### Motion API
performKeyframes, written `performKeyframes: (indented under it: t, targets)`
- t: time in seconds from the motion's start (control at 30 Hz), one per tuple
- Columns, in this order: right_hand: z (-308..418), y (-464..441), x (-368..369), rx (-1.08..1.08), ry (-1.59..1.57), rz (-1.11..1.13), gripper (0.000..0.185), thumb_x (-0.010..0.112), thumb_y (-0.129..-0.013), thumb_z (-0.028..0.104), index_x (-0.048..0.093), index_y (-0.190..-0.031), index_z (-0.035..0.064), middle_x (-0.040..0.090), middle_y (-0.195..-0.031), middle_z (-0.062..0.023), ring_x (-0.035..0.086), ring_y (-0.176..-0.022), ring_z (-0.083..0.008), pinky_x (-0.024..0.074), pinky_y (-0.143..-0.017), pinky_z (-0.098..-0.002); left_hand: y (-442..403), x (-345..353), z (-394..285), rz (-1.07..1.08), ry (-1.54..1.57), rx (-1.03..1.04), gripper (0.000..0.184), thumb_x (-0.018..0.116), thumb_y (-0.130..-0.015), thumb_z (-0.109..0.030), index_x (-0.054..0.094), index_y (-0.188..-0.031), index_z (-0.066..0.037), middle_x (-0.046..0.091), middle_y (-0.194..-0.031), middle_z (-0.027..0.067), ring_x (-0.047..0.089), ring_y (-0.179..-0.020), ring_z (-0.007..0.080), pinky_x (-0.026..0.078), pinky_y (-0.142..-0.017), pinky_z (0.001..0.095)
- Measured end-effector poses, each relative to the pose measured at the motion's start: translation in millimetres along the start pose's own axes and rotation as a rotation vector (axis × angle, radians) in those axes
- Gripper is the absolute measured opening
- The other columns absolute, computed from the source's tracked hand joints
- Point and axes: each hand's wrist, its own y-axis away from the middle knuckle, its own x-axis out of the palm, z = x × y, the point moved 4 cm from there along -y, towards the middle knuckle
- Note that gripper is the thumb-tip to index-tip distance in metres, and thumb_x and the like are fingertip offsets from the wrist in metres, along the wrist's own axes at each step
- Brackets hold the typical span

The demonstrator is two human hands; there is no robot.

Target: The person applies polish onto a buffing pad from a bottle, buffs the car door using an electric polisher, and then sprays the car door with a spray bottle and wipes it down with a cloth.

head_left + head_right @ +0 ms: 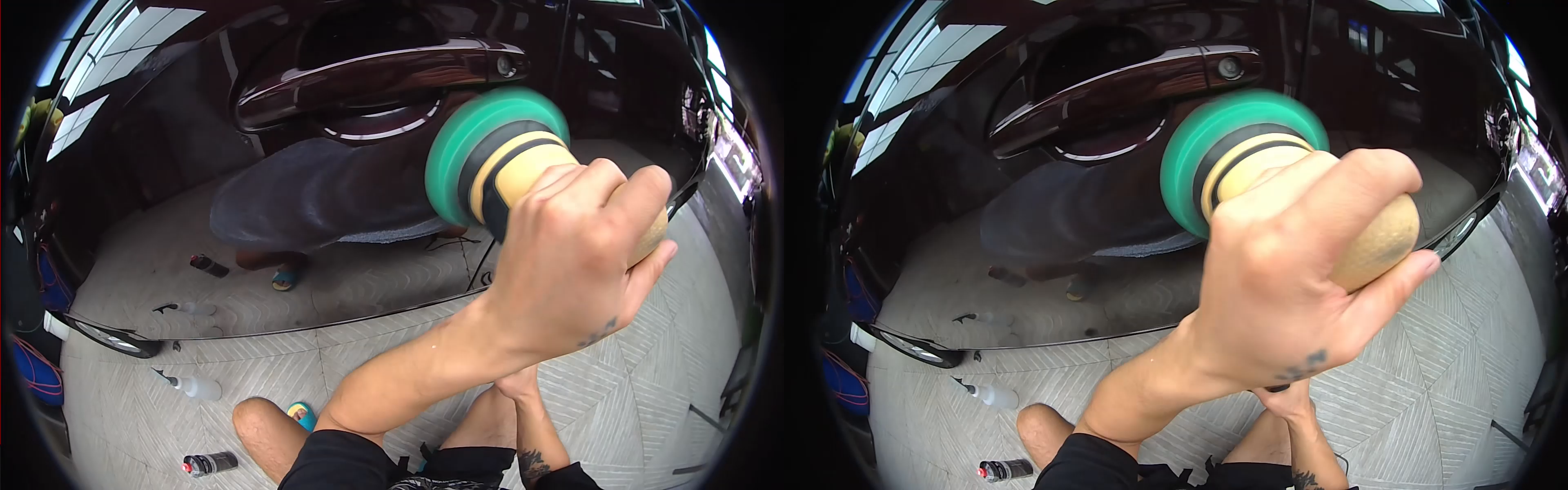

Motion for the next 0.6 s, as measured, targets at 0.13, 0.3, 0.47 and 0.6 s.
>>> performKeyframes:
  t: [0.13, 0.3, 0.47, 0.6]
  targets:
    - [8.4, 2.3, 5.6, -0.008, 0.004, -0.053, 0.045, 0.082, -0.064, 0.002, 0.063, -0.104, -0.0014, 0.068, -0.095, -0.0085, 0.065, -0.088, -0.0188, 0.0519, -0.078, -0.0338, -4.5, 4.7, -2.0, 0.083, -0.013, -0.052, 0.026, 0.076, -0.068, -0.007, 0.057, -0.084, -0.002, 0.054, -0.069, 0.0134, 0.058, -0.065, 0.0306, 0.045, -0.065, 0.0412]
    - [10.1, 4.9, 11.2, 0.052, -0.039, -0.055, 0.047, 0.084, -0.063, 0.003, 0.063, -0.104, -0.0016, 0.068, -0.1, -0.0099, 0.065, -0.092, -0.0191, 0.0515, -0.08, -0.0341, -10.1, 2.8, -3.5, 0.124, -0.043, -0.064, 0.025, 0.075, -0.069, -0.007, 0.056, -0.083, -0.001, 0.056, -0.07, 0.0149, 0.059, -0.065, 0.0307, 0.046, -0.065, 0.0405]
    - [4.6, 12.0, 19.1, 0.082, 0.051, -0.029, 0.057, 0.085, -0.067, 0.011, 0.057, -0.115, -0.0015, 0.065, -0.11, -0.0105, 0.061, -0.102, -0.0212, 0.0488, -0.087, -0.0359, -8.9, -7.5, -4.8, 0.132, -0.039, -0.074, 0.025, 0.075, -0.069, -0.008, 0.056, -0.083, -0.001, 0.056, -0.07, 0.015, 0.058, -0.065, 0.0304, 0.046, -0.063, 0.04]
    - [-26.8, 22.9, 21.3, 0.082, 0.381, 0.07, 0.075, 0.085, -0.068, 0.016, 0.046, -0.13, -0.0016, 0.065, -0.113, -0.0127, 0.062, -0.105, -0.0246, 0.0491, -0.091, -0.0382, -2.6, -22.5, -7.5, 0.091, -0.047, -0.034, 0.028, 0.076, -0.067, -0.008, 0.055, -0.083, -0.002, 0.053, -0.068, 0.0127, 0.056, -0.062, 0.0292, 0.044, -0.061, 0.0398]
